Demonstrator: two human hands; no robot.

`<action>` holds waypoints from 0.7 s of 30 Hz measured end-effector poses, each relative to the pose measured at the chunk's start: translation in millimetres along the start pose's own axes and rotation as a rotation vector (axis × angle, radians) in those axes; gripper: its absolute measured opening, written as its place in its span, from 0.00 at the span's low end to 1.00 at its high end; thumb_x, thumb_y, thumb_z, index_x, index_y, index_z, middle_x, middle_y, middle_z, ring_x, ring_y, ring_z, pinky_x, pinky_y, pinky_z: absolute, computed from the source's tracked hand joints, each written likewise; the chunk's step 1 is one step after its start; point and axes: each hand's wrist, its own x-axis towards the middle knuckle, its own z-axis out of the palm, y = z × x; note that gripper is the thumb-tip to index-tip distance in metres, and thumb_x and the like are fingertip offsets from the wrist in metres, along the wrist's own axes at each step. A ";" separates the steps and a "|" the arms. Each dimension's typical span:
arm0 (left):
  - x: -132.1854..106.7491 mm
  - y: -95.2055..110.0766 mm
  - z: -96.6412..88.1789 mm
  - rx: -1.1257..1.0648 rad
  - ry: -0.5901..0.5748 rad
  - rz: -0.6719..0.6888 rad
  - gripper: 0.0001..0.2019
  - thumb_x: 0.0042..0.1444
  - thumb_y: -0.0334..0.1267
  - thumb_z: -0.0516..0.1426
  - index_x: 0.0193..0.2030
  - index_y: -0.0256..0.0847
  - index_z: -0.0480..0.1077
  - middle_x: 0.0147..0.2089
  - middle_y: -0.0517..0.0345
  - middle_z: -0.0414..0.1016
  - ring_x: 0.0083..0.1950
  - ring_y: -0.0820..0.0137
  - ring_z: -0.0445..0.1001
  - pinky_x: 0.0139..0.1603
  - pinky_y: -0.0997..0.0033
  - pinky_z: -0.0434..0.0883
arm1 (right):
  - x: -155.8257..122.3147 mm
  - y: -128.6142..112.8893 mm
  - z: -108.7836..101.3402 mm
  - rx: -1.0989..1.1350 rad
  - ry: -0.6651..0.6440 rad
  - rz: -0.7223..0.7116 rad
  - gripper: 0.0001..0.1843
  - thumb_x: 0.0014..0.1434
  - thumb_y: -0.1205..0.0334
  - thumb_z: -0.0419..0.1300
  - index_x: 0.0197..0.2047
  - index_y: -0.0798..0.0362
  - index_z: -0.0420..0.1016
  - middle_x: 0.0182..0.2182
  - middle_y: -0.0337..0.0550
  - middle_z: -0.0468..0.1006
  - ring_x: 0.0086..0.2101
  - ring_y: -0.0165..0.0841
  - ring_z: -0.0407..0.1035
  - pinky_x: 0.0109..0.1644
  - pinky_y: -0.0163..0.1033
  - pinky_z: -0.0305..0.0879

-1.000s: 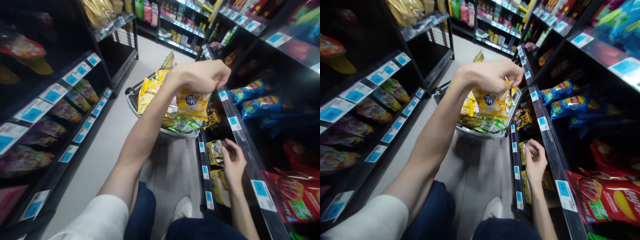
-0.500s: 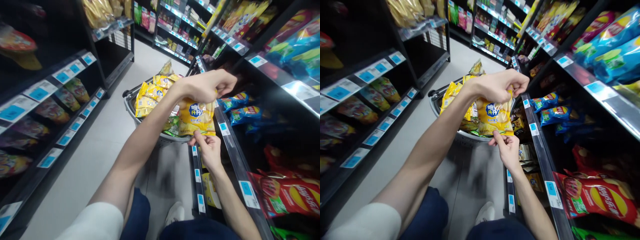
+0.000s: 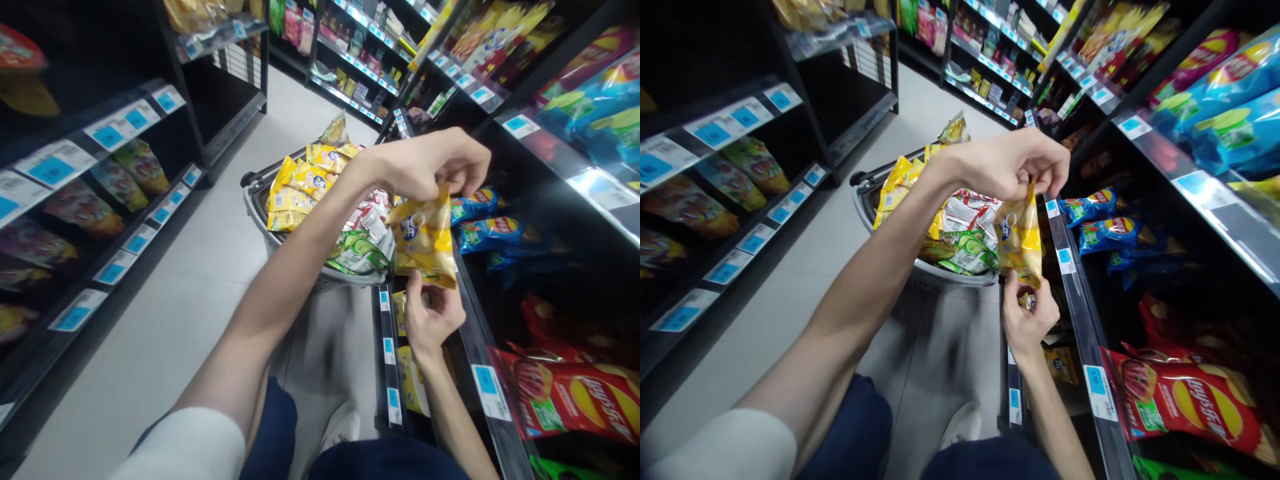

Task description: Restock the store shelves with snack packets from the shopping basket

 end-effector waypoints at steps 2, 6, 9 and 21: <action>-2.0 0.4 -2.1 -0.030 -0.055 -0.018 0.23 0.44 0.21 0.53 0.49 0.34 0.73 0.40 0.54 0.76 0.43 0.67 0.72 0.50 0.57 0.67 | 0.8 10.4 -6.4 -0.090 0.017 -0.260 0.04 0.58 0.64 0.70 0.35 0.49 0.79 0.26 0.38 0.77 0.26 0.31 0.70 0.34 0.39 0.67; -1.2 -3.6 1.3 -0.063 -0.096 -0.046 0.23 0.44 0.20 0.54 0.49 0.33 0.73 0.35 0.56 0.75 0.40 0.70 0.70 0.52 0.57 0.67 | 4.0 22.6 -17.0 -0.153 -0.041 -0.538 0.12 0.56 0.70 0.70 0.43 0.46 0.82 0.28 0.39 0.81 0.27 0.34 0.73 0.34 0.41 0.69; 0.8 -8.1 5.1 -0.082 -0.094 -0.053 0.22 0.44 0.19 0.55 0.48 0.33 0.72 0.35 0.57 0.75 0.38 0.73 0.68 0.49 0.61 0.69 | 2.9 23.3 -18.5 -0.202 -0.036 -0.561 0.11 0.56 0.70 0.70 0.41 0.46 0.81 0.26 0.38 0.80 0.26 0.34 0.73 0.33 0.41 0.69; 1.7 -20.0 5.7 -0.089 -0.103 -0.263 0.31 0.49 0.47 0.63 0.61 0.44 0.71 0.51 0.55 0.81 0.57 0.59 0.76 0.53 0.67 0.71 | -2.3 -7.7 9.4 0.425 0.112 0.276 0.11 0.65 0.53 0.64 0.43 0.49 0.67 0.27 0.35 0.76 0.27 0.35 0.76 0.32 0.42 0.75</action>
